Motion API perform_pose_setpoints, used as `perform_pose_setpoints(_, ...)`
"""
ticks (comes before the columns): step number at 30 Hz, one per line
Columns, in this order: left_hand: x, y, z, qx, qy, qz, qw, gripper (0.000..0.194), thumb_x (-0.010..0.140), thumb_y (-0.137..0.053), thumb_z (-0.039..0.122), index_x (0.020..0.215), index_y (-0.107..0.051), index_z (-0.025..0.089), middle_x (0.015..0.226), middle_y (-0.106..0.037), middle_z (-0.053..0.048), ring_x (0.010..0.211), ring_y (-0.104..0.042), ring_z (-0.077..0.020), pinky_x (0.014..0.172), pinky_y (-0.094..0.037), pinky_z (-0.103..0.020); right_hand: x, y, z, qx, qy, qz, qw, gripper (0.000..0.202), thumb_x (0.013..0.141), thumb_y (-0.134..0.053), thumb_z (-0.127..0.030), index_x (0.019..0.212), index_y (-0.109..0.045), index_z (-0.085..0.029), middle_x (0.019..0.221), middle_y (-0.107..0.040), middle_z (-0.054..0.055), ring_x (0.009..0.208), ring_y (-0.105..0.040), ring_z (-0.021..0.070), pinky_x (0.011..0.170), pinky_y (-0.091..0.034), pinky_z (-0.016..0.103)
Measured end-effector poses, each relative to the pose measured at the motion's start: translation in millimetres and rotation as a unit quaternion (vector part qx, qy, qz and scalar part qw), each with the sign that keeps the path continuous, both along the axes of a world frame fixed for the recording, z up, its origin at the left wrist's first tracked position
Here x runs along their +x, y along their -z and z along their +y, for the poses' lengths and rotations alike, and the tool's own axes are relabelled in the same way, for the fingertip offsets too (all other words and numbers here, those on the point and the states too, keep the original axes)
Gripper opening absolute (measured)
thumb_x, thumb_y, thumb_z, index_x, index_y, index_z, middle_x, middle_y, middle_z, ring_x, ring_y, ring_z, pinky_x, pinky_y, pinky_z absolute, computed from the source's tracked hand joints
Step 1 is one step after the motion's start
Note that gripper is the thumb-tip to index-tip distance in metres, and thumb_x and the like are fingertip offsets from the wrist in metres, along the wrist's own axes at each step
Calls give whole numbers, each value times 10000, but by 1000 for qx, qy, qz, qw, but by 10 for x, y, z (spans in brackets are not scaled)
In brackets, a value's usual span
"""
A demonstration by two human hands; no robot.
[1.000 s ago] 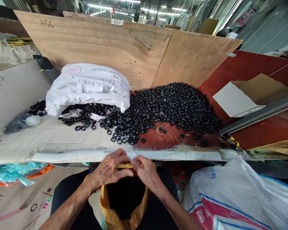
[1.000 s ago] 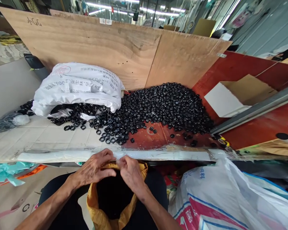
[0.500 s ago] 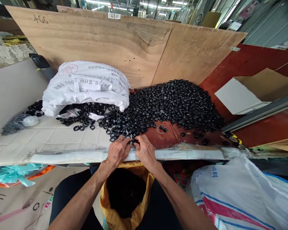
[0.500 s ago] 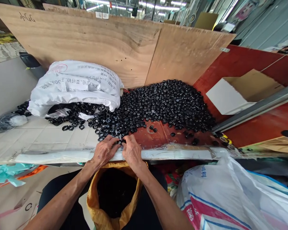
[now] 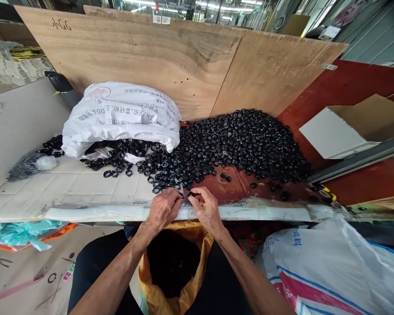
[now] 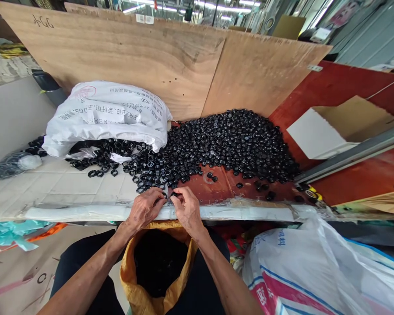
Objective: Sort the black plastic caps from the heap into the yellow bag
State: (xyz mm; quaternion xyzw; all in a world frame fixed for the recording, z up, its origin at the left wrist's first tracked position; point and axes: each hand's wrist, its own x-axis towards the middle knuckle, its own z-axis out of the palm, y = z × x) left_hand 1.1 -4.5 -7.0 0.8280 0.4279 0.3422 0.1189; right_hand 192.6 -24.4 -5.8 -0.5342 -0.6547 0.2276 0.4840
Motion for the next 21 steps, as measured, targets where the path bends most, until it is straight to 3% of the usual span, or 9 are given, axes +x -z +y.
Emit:
perform_pose_setpoints(2, -4, -38, -14, -28, -19, -19, 999, 29, 979, -640, 213, 1001, -620, 212, 951, -739, -55, 890, -734, -231, 822, -587, -347, -1, -19, 2, -4, -26, 38, 999, 148, 939, -644, -274, 1062, -704, -218, 1049, -702, 57, 845, -696, 176, 707, -576, 273)
perform_pose_setpoints(5, -18, -89, -28, -103, -40, -63, 992, 163, 963, -670, 260, 1096, -589, 212, 903, -740, -38, 819, -744, -222, 800, -592, -351, -41, -40, -1, -16, -74, 63, 995, 173, 926, -637, -244, 1076, -723, -224, 1123, -708, 68, 984, -706, 197, 815, -601, 297)
perform_pose_setpoints(9, -64, -86, -1, -198, -7, -151, 968, 180, 965, -676, 292, 1113, -605, 218, 975, -745, -29, 839, -760, -193, 824, -605, -331, -110, -40, -16, -31, -55, 72, 995, 211, 922, -664, -306, 1111, -697, -220, 1096, -709, 70, 929, -694, 195, 797, -613, 304)
perform_pose_setpoints(12, -95, -43, 31, -205, 19, -189, 960, 220, 947, -714, 314, 1133, -643, 219, 1012, -735, -27, 854, -741, -181, 817, -600, -316, -126, -23, -27, -19, -43, 85, 995, 199, 926, -688, -359, 1060, -701, -213, 1085, -689, 76, 892, -686, 190, 764, -614, 298)
perform_pose_setpoints(16, -104, -35, 30, -180, 27, -216, 959, 211, 926, -738, 315, 1104, -692, 212, 1060, -722, -39, 885, -718, -174, 838, -592, -310, -122, -7, -33, 14, -52, 92, 994, 215, 982, -654, -340, 1138, -749, -227, 1132, -677, 91, 994, -690, 205, 814, -606, 304)
perform_pose_setpoints(21, -112, -51, 32, -274, 34, -284, 918, 258, 921, -749, 370, 1096, -665, 200, 933, -715, -16, 815, -703, -160, 771, -582, -277, -141, 21, -35, 0, -43, 114, 993, 207, 949, -710, -339, 1116, -728, -217, 1075, -714, 72, 930, -702, 199, 820, -607, 317)
